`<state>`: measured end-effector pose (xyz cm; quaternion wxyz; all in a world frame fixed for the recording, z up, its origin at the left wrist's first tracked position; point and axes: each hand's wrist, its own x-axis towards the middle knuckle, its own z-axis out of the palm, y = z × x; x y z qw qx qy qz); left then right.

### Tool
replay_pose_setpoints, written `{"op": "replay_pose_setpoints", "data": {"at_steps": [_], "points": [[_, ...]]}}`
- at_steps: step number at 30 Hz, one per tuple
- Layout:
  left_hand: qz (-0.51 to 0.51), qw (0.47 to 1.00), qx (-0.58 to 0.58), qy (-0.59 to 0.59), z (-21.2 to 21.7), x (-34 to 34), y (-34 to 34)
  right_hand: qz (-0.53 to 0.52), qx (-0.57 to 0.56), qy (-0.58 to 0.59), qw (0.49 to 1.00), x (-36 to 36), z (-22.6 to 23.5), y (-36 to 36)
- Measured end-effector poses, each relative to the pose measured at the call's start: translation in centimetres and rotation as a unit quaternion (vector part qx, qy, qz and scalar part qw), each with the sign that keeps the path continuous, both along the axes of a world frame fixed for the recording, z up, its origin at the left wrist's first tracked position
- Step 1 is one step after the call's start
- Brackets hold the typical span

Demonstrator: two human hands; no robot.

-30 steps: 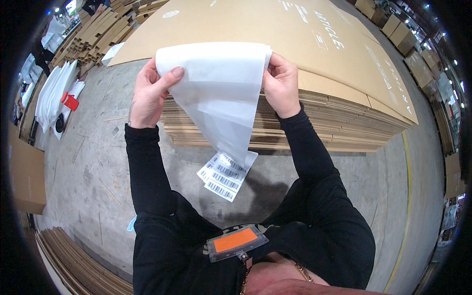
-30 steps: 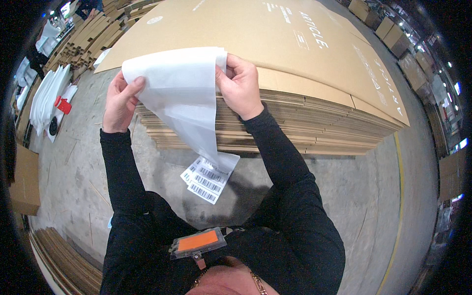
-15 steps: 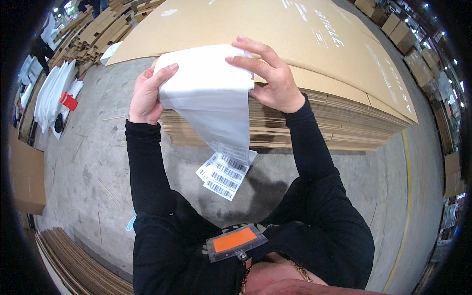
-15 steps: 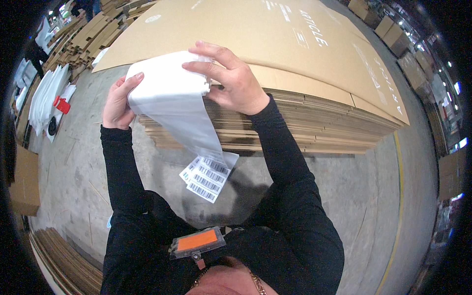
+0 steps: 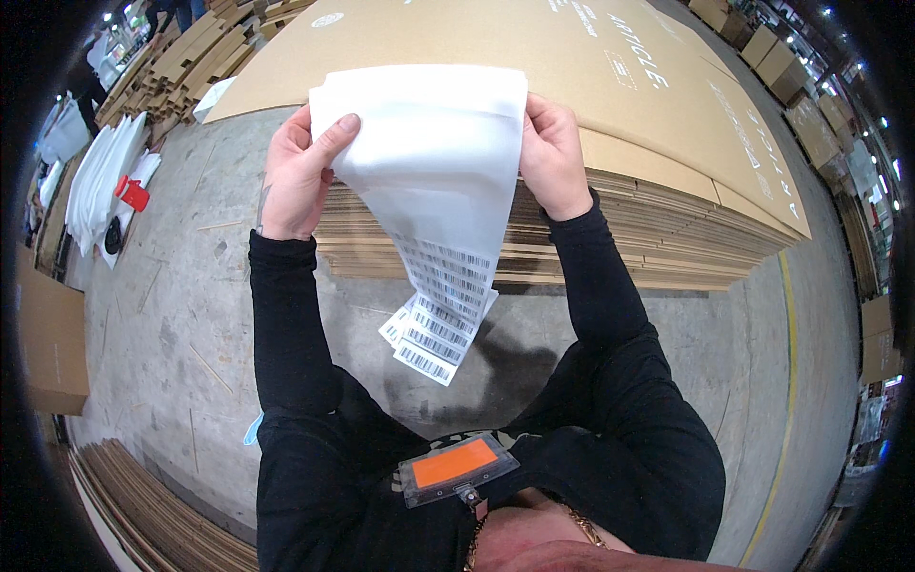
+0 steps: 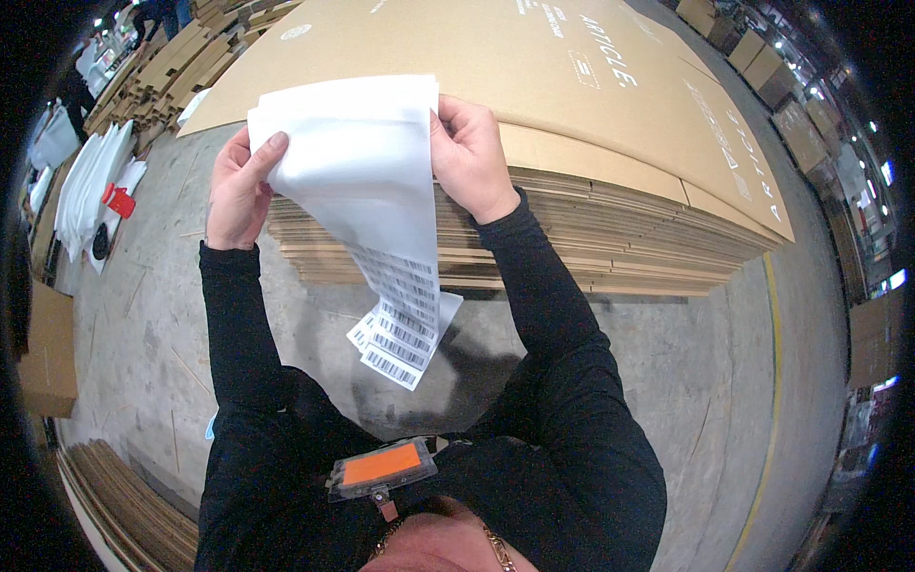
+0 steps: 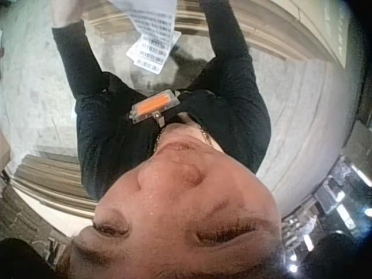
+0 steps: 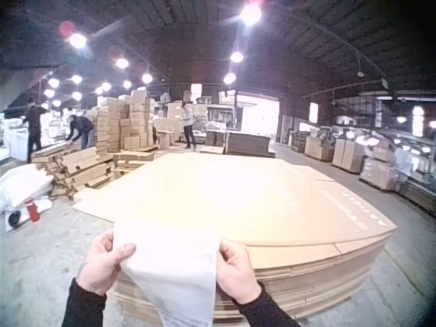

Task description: The person repeatedly picks barcode labels from a roll, peels them, and sticks them onto flat-packed cardboard boxes. The person also stacks the labeled boxes and handles the label roll.

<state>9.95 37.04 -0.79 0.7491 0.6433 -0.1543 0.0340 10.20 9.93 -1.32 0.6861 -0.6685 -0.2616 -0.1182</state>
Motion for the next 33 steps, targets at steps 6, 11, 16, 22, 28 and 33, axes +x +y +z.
{"op": "replay_pose_setpoints", "data": {"at_steps": [6,11,16,22,28,33], "points": [[0.0,0.991,-0.121,0.059,-0.5,0.8,1.5,0.002,-0.031,-0.093,0.995,0.6,1.9,-1.8],[-0.037,0.988,-0.121,0.091,-0.7,0.9,1.1,-0.115,-0.273,-0.392,0.871,0.9,2.1,-1.2],[0.023,0.992,-0.099,0.071,-1.6,0.7,-0.1,-0.149,-0.204,-0.402,0.88,0.7,0.8,0.9],[-0.146,0.968,-0.19,0.077,-0.3,-0.2,-0.9,-0.207,-0.225,-0.41,0.859,0.3,1.1,-0.2],[-0.074,0.996,-0.04,-0.002,-0.1,-0.7,-1.2,-0.263,-0.173,-0.424,0.849,0.5,1.5,-0.6],[-0.02,1.0,-0.004,0.008,0.3,-0.8,-1.7,-0.271,-0.103,-0.363,0.886,0.0,0.9,-0.1]]}}
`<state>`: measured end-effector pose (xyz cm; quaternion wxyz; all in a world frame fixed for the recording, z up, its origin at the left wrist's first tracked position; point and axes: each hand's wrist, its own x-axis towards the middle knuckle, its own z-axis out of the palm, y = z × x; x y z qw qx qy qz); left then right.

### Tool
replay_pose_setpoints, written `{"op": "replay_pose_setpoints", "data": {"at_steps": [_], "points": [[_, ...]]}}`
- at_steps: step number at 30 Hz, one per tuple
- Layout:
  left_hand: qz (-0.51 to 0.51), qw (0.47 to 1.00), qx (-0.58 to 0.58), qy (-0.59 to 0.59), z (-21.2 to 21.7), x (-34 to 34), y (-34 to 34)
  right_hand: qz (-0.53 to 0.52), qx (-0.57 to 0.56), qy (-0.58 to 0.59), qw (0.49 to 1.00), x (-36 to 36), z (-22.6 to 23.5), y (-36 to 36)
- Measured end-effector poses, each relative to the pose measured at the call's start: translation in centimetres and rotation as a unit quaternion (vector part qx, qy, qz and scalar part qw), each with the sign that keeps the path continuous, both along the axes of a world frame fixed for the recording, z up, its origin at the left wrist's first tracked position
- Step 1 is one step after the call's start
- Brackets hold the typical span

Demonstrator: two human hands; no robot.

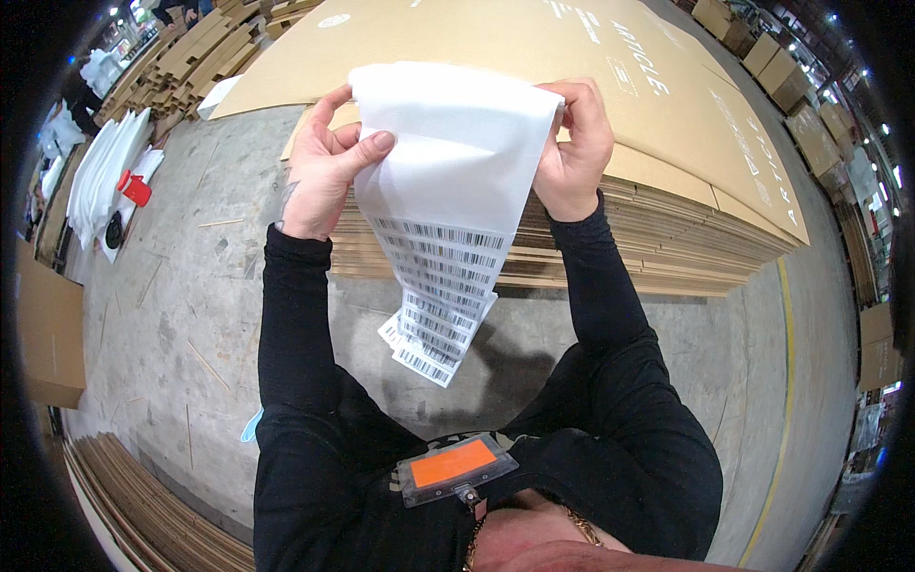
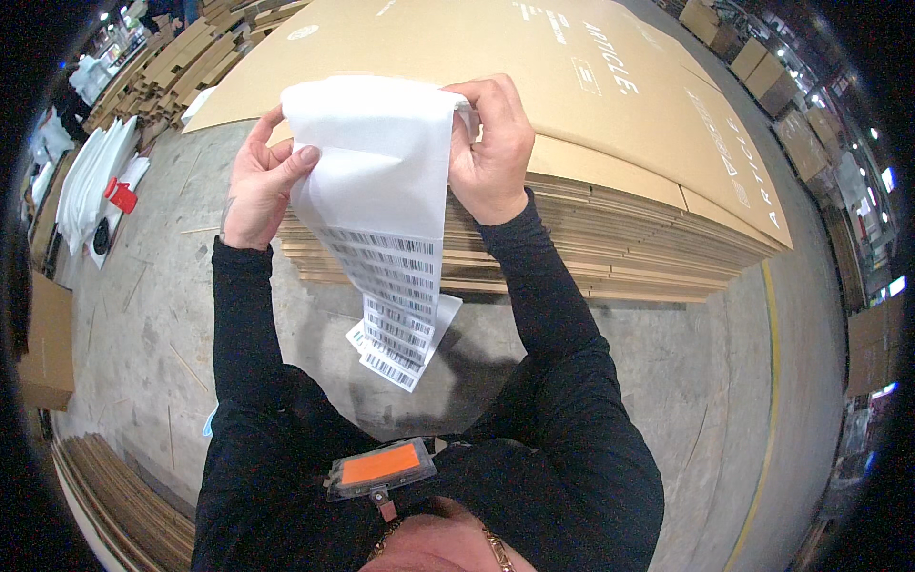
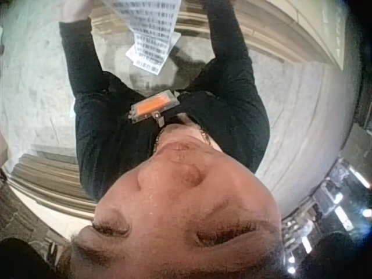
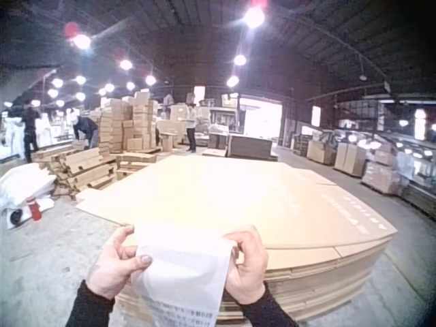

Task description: The person repeatedly picks barcode labels from a roll, peels them, and sticks them onto flat-packed cardboard boxes. The person also stacks the labeled boxes and handles the label roll.

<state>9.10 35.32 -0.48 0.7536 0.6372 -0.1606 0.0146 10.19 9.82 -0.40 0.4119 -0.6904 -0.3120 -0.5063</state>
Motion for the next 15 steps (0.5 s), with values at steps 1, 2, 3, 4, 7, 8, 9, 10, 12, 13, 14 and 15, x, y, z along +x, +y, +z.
{"op": "replay_pose_setpoints", "data": {"at_steps": [1,2,3,4,7,8,9,10,12,13,14,15], "points": [[0.008,1.0,-0.005,-0.019,-0.2,0.1,-0.3,0.005,0.015,0.006,1.0,0.0,-0.2,0.1],[0.016,0.999,-0.009,-0.038,-0.4,0.2,-0.7,0.045,0.051,0.047,0.997,-0.1,-0.7,0.5],[0.024,0.998,-0.012,-0.058,-0.6,0.3,-0.8,0.086,0.087,0.088,0.989,-0.1,-1.3,1.1],[0.029,0.998,0.008,-0.056,-0.6,0.4,-0.5,0.126,0.122,0.128,0.976,-0.2,-1.7,1.4],[0.063,0.994,0.08,-0.045,-0.4,0.5,0.1,0.163,0.16,0.202,0.952,-0.4,-1.9,1.7],[0.088,0.989,0.112,-0.038,-0.5,0.6,0.2,0.189,0.174,0.214,0.943,-0.7,-1.6,2.0],[0.112,0.983,0.143,-0.03,-0.6,0.6,0.3,0.215,0.188,0.225,0.932,-1.0,-1.3,2.1],[0.141,0.973,0.172,-0.054,-0.8,0.6,0.3,0.24,0.201,0.237,0.92,-1.2,-1.0,2.2],[0.195,0.948,0.227,-0.105,-0.9,0.7,0.1,0.265,0.217,0.266,0.901,-1.3,-0.6,2.2],[0.153,0.969,0.166,-0.103,-1.0,0.7,0.2,0.277,0.224,0.281,0.891,-1.3,-0.5,2.2],[0.107,0.984,0.104,-0.101,-1.0,0.7,0.1,0.285,0.223,0.286,0.887,-1.2,-0.6,2.0],[0.061,0.992,0.041,-0.098,-1.0,0.8,0.1,0.293,0.222,0.291,0.883,-1.1,-0.7,1.8]]}}
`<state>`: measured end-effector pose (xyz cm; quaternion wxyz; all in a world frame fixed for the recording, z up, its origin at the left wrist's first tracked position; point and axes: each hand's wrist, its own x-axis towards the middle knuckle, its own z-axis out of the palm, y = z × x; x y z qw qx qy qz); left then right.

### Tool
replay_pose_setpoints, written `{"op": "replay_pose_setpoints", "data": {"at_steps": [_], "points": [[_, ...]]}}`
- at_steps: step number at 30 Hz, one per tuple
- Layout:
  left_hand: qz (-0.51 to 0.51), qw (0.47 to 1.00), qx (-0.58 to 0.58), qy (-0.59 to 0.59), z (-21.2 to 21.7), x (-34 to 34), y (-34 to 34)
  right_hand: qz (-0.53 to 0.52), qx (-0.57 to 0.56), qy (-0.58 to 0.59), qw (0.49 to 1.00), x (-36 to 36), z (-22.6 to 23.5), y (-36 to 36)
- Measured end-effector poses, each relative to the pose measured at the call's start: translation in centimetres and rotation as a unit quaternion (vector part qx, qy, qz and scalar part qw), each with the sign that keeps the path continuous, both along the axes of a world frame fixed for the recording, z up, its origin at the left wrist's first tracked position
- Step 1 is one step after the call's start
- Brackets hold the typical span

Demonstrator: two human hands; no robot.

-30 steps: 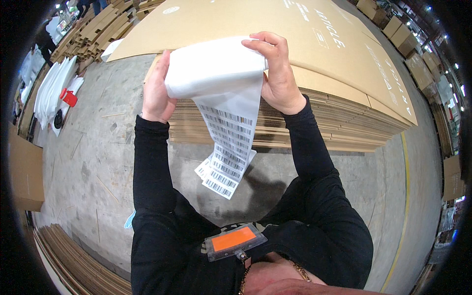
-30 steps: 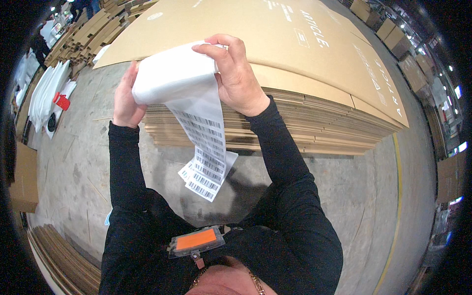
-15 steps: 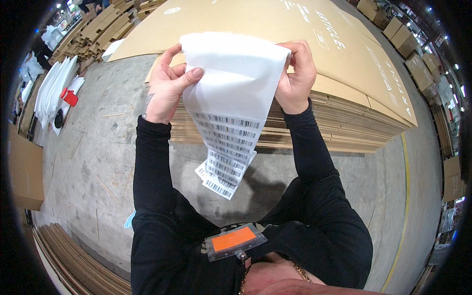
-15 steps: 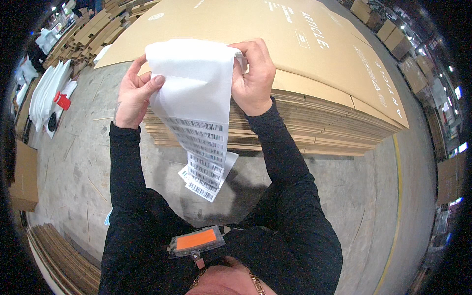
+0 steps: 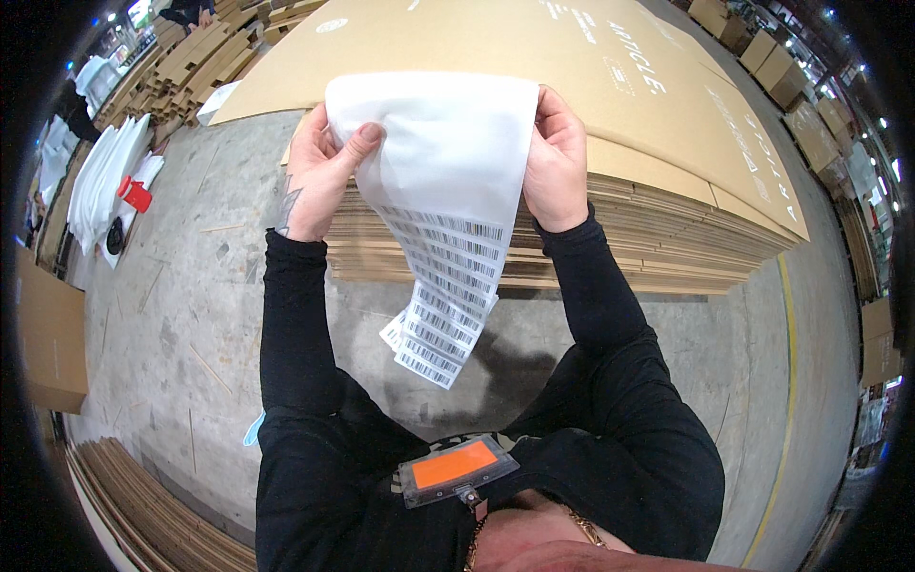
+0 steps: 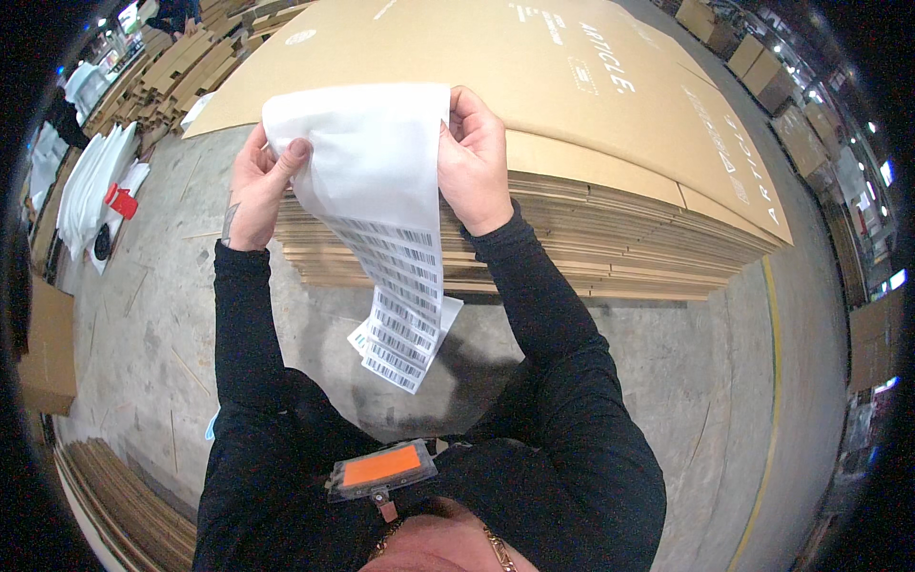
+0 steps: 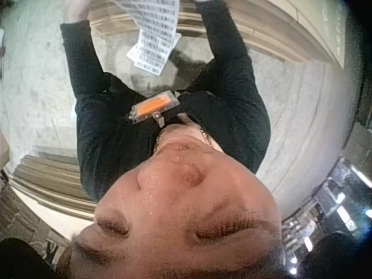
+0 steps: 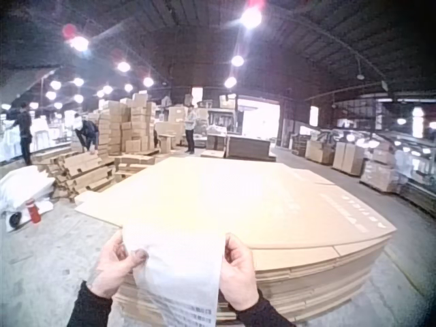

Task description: The person repeatedly picks barcode labels from a roll, peels them, and sticks them onto flat-packed cardboard boxes. The person also stacks the labeled boxes and handles the label roll.

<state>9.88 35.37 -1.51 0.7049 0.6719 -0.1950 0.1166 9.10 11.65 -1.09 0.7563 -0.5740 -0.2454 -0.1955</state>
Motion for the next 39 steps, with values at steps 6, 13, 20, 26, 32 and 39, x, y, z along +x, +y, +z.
{"op": "replay_pose_setpoints", "data": {"at_steps": [6,13,20,26,32,39], "points": [[0.047,0.993,-0.094,0.055,-0.4,1.0,1.9,0.024,-0.095,0.023,0.995,0.7,1.9,-2.4],[0.075,0.993,-0.066,0.064,-0.6,1.2,2.5,-0.194,-0.39,-0.35,0.83,1.7,1.8,-2.5],[0.032,0.992,-0.103,0.06,-0.5,1.5,2.9,-0.166,-0.4,-0.37,0.822,1.9,1.5,-2.5],[0.0,0.991,-0.112,0.079,-1.0,1.9,2.4,-0.223,-0.379,-0.378,0.815,2.2,0.5,-2.4],[0.19,0.981,-0.037,-0.004,-1.5,2.2,0.8,-0.245,-0.305,-0.342,0.854,2.6,-0.2,-1.5],[0.204,0.975,0.076,-0.032,-0.7,1.2,1.3,-0.186,-0.19,-0.187,0.946,1.3,-0.2,-1.2]]}}
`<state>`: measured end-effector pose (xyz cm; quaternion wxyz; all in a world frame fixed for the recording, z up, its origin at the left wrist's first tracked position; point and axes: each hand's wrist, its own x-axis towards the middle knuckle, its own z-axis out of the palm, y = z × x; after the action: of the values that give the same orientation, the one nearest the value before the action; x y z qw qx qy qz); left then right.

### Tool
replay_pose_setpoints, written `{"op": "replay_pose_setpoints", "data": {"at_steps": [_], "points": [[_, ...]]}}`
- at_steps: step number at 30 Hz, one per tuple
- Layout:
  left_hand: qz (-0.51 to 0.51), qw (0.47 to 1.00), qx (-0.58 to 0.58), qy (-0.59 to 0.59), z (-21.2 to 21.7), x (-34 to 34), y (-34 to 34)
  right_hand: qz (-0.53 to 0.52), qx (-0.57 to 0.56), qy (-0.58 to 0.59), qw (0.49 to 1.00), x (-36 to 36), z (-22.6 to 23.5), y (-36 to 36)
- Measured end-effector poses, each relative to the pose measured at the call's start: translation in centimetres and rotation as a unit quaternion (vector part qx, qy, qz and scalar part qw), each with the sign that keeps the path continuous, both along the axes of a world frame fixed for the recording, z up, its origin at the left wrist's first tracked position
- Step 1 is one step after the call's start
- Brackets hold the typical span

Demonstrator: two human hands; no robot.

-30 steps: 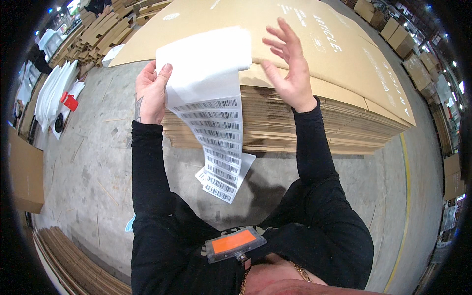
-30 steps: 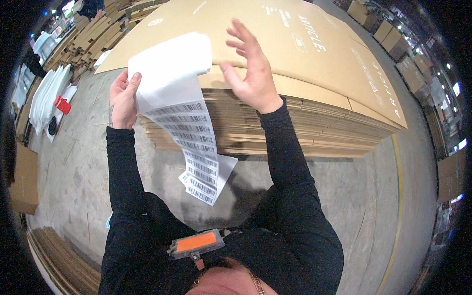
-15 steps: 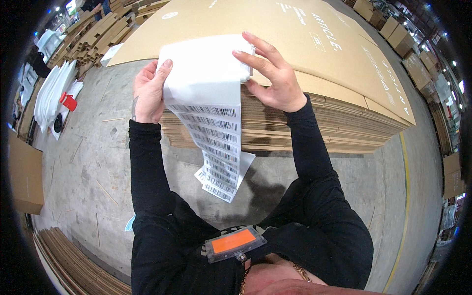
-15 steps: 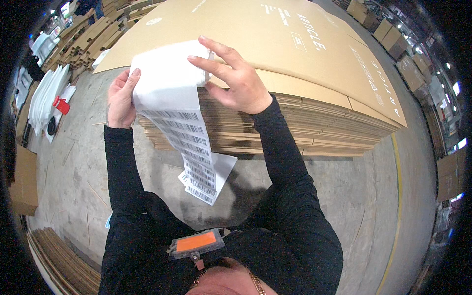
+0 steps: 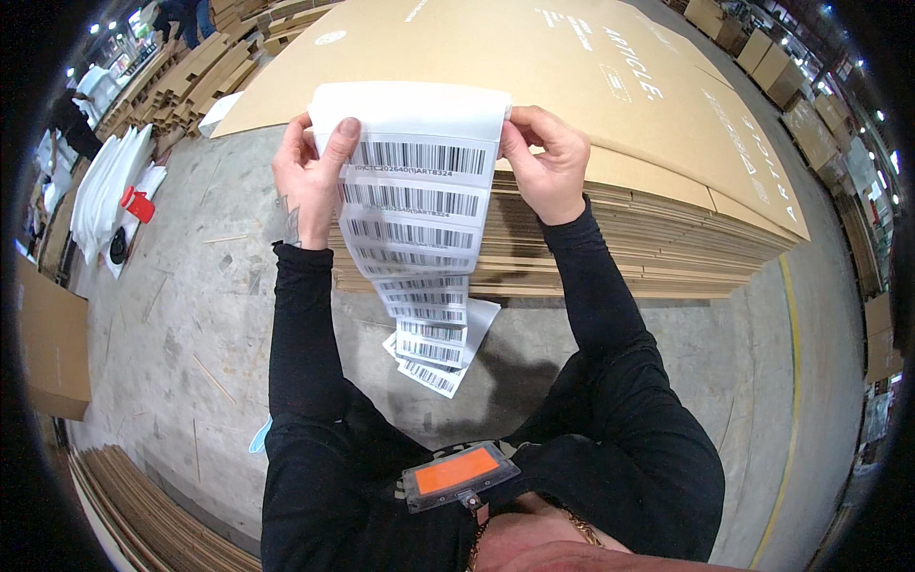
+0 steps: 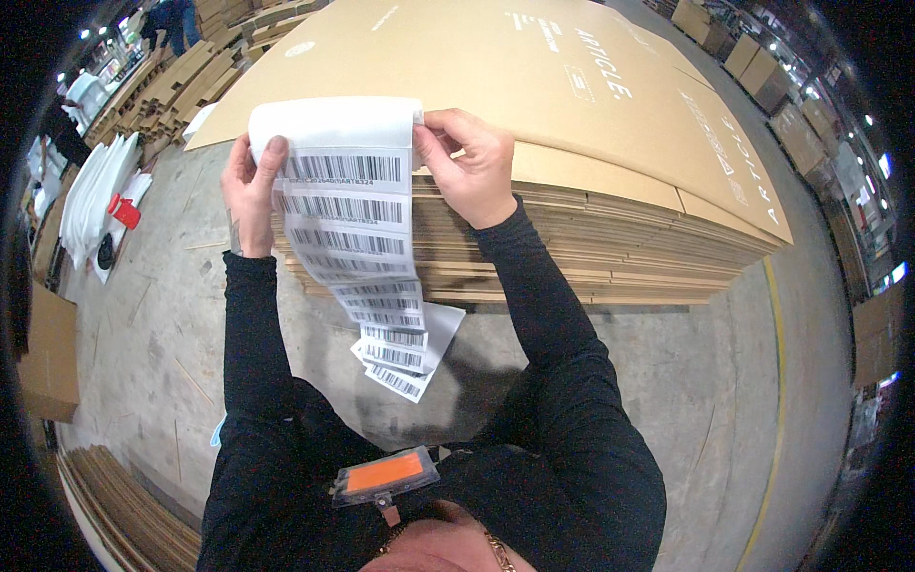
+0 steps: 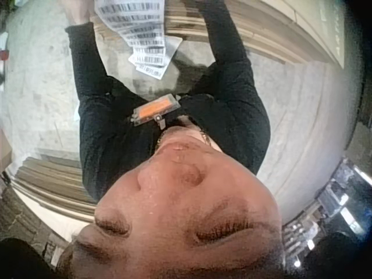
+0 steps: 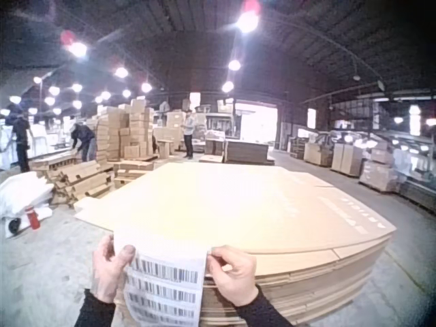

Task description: The person repeatedly picks barcode labels from a roll, peels them, and sticks them onto flat-packed cardboard boxes. The person also stacks the labeled boxes and handles the label roll.

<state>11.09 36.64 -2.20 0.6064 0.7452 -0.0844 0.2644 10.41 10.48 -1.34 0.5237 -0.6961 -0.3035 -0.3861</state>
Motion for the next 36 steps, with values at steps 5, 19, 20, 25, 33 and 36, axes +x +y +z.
{"op": "replay_pose_setpoints", "data": {"at_steps": [5,19,20,25,33,36], "points": [[-0.091,0.993,-0.072,-0.02,1.0,-0.7,-0.7,0.101,0.083,0.11,0.985,-0.4,-0.2,0.2],[-0.088,0.988,-0.125,-0.021,0.2,-0.2,-0.9,0.186,0.108,0.324,0.921,0.1,-0.8,0.8],[-0.086,0.989,-0.115,-0.031,0.0,-0.1,-0.9,0.204,0.11,0.34,0.912,-0.3,-0.7,1.3],[-0.084,0.992,-0.089,-0.037,-0.8,0.0,-2.3,0.184,0.158,0.27,0.932,0.4,-2.1,2.7],[-0.172,0.968,-0.133,0.128,-0.4,-0.1,-1.1,0.209,0.206,0.275,0.916,0.7,-2.0,2.4],[-0.194,0.964,-0.124,0.134,-0.8,-0.1,-0.8,0.208,0.187,0.281,0.918,0.8,-2.2,2.5]]}}
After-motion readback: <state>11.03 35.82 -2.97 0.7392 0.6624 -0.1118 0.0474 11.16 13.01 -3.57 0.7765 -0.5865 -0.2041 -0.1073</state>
